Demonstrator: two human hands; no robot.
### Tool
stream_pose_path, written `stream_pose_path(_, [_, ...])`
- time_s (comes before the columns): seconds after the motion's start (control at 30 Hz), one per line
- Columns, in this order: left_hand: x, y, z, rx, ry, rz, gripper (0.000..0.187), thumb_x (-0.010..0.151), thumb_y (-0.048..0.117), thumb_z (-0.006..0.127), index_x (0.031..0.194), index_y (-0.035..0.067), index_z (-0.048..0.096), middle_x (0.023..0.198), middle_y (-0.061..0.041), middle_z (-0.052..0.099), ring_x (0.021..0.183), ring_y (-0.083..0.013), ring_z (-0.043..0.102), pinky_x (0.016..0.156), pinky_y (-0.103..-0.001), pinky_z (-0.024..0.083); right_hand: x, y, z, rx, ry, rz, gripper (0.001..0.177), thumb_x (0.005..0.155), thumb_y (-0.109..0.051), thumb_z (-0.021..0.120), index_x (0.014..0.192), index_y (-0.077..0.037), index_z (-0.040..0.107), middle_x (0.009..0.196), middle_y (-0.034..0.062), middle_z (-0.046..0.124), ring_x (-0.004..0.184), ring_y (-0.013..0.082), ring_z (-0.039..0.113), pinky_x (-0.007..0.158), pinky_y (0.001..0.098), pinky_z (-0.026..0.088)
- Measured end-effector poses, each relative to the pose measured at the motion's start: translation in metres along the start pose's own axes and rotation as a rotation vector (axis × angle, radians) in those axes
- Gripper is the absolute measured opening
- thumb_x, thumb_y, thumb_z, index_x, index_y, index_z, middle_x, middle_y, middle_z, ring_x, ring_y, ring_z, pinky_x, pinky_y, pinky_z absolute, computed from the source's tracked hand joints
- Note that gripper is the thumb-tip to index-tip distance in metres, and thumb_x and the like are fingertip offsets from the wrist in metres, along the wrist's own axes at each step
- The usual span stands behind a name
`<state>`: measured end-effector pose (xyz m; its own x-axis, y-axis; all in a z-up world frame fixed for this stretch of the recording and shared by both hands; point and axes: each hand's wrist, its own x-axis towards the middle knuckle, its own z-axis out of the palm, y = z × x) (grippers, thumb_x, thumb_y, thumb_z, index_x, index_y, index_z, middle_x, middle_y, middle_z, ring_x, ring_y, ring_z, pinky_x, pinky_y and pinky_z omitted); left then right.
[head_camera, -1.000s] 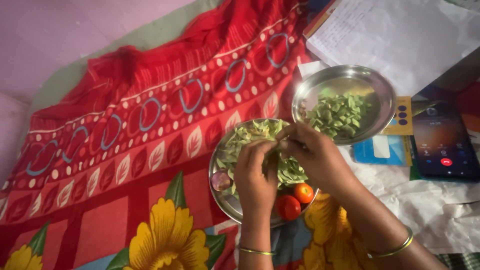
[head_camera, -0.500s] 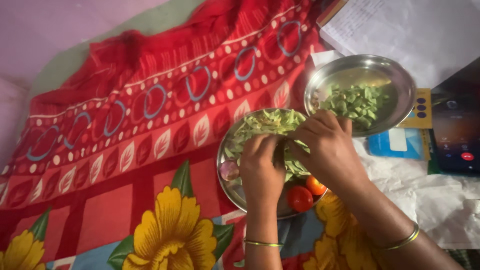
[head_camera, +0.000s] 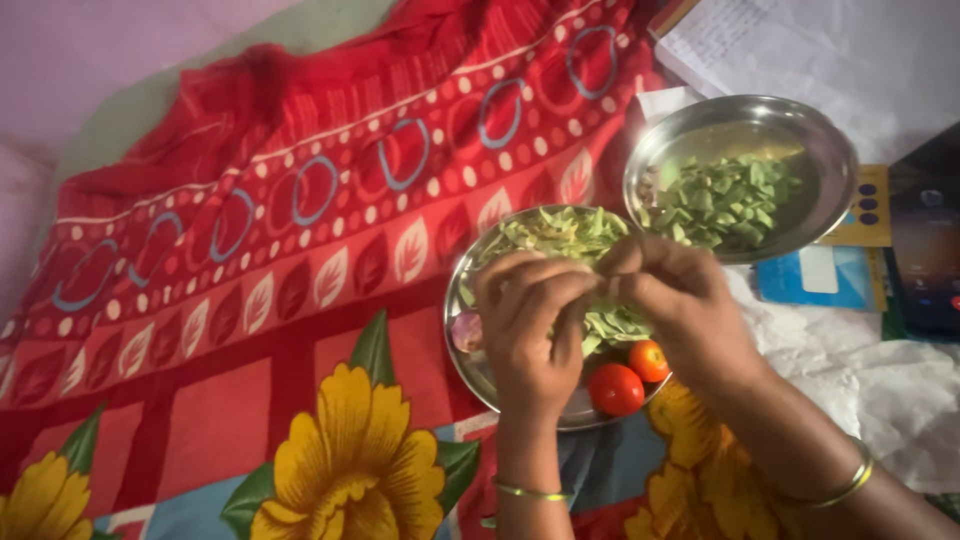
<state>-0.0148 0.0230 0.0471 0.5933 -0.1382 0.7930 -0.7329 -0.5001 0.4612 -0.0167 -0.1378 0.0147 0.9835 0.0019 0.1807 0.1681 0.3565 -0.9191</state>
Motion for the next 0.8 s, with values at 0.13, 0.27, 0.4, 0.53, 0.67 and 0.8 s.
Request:
stream_pose_path(0.13, [-0.007,-0.004,-0.001,-0.206,0.073,-0.09,0.007,0.096,0.011,0.074,0.102,0.012,0.071,0.105,0.002,0.071,0.117,-0.0195,0.061,0.109,-0.037,0.049,-0.001,-0.006,0.006,-0.098,-0.025,0.024,0.007,0.091,-0.006,0.062,0.089,-0.001,0.065,0.09,0.0036,0.066,0.082,0.0098,0.057,0.075,0.0278,0.047])
stream_pose_path(0.27, [-0.022,-0.024,0.007,-0.585,0.29,-0.255,0.006,0.1,0.01,0.07,0.106,0.011,0.07,0.117,0.0,0.068,0.119,-0.0176,0.061,0.108,-0.035,0.051,0.008,-0.008,0.002,-0.848,0.105,-0.116,0.008,0.081,-0.01,0.071,0.088,-0.005,0.069,0.086,0.0047,0.07,0.079,0.0132,0.066,0.07,0.0333,0.053])
stream_pose_path(0.4, [-0.034,-0.052,0.0,-0.811,0.597,-0.438,0.009,0.104,0.006,0.071,0.112,0.004,0.067,0.119,-0.009,0.067,0.105,-0.0174,0.059,0.094,-0.033,0.049,0.024,-0.006,-0.032,-1.064,0.349,-0.337,0.009,0.088,-0.01,0.076,0.094,-0.004,0.072,0.097,0.0103,0.072,0.089,0.0207,0.068,0.08,0.0367,0.054])
stream_pose_path(0.53, [-0.031,-0.064,-0.013,-0.825,0.797,-0.584,0.014,0.097,0.008,0.07,0.11,0.006,0.065,0.112,-0.005,0.068,0.105,-0.0149,0.065,0.096,-0.031,0.054,0.03,-0.014,-0.062,-1.11,0.517,-0.363,0.009,0.099,-0.012,0.077,0.104,-0.004,0.076,0.104,0.0101,0.074,0.096,0.0222,0.071,0.086,0.0372,0.055])
stream_pose_path(0.67, [-0.027,-0.059,-0.005,-0.693,0.71,-0.672,0.012,0.099,0.007,0.069,0.11,0.004,0.066,0.101,-0.005,0.069,0.088,-0.0117,0.062,0.073,-0.026,0.048,0.028,-0.013,-0.051,-1.09,0.399,-0.36,0.011,0.101,-0.011,0.074,0.111,-0.007,0.077,0.109,0.0097,0.074,0.099,0.0228,0.069,0.085,0.0372,0.054])
stream_pose_path(0.8, [-0.027,-0.053,0.013,-0.737,0.549,-0.572,0.011,0.102,0.003,0.071,0.11,0.001,0.065,0.096,-0.009,0.071,0.084,-0.0143,0.066,0.076,-0.028,0.054,0.022,-0.018,-0.028,-1.223,0.263,-0.435,0.011,0.087,-0.01,0.079,0.098,-0.006,0.077,0.103,0.0098,0.074,0.101,0.0297,0.064,0.091,0.0402,0.051])
